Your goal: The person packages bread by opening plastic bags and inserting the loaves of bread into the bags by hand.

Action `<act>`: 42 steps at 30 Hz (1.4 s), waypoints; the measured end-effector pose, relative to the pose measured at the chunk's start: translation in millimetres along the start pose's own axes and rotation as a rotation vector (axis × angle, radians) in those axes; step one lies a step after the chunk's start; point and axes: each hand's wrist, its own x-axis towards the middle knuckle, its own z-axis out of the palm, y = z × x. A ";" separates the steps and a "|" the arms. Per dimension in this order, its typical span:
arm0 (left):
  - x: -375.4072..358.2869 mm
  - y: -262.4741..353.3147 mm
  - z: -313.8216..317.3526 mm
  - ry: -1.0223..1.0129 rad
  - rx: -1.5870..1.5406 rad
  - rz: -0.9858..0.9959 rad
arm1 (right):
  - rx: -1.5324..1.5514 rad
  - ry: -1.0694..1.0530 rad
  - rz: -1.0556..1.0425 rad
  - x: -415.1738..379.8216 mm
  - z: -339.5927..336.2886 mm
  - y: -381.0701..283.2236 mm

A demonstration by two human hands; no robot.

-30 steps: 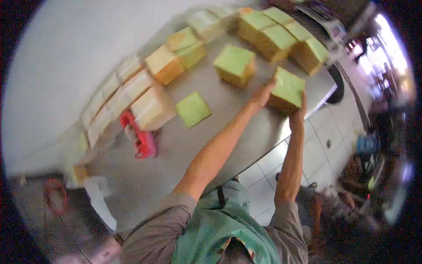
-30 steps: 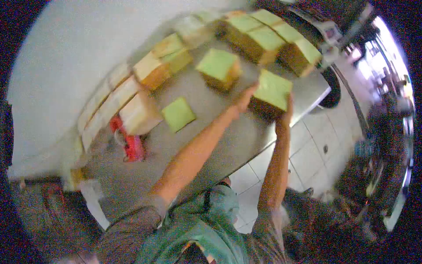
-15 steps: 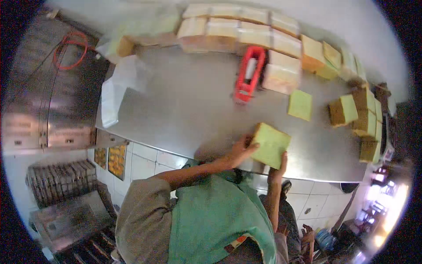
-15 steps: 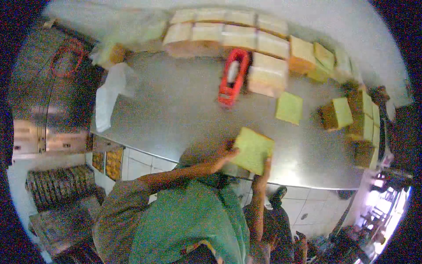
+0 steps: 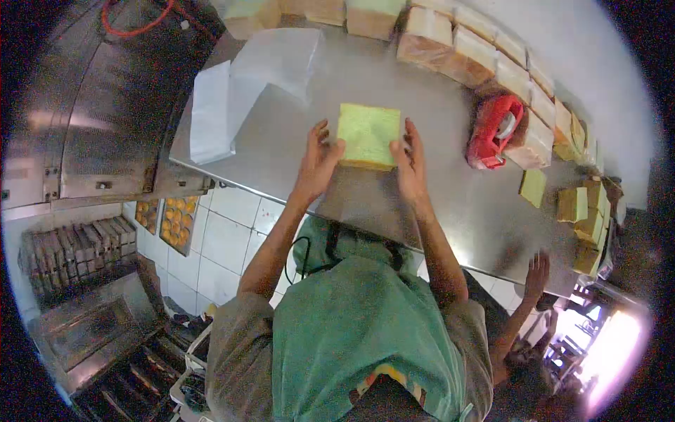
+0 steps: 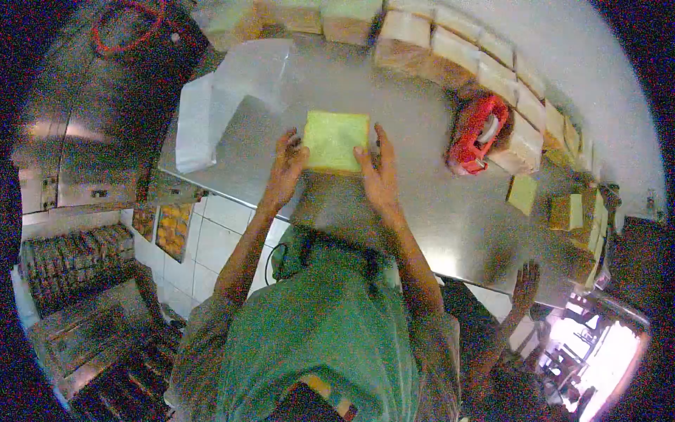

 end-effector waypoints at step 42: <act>59.2 57.4 -18.8 -0.239 0.289 -0.119 | -0.034 -0.017 0.201 60.8 -22.4 -23.7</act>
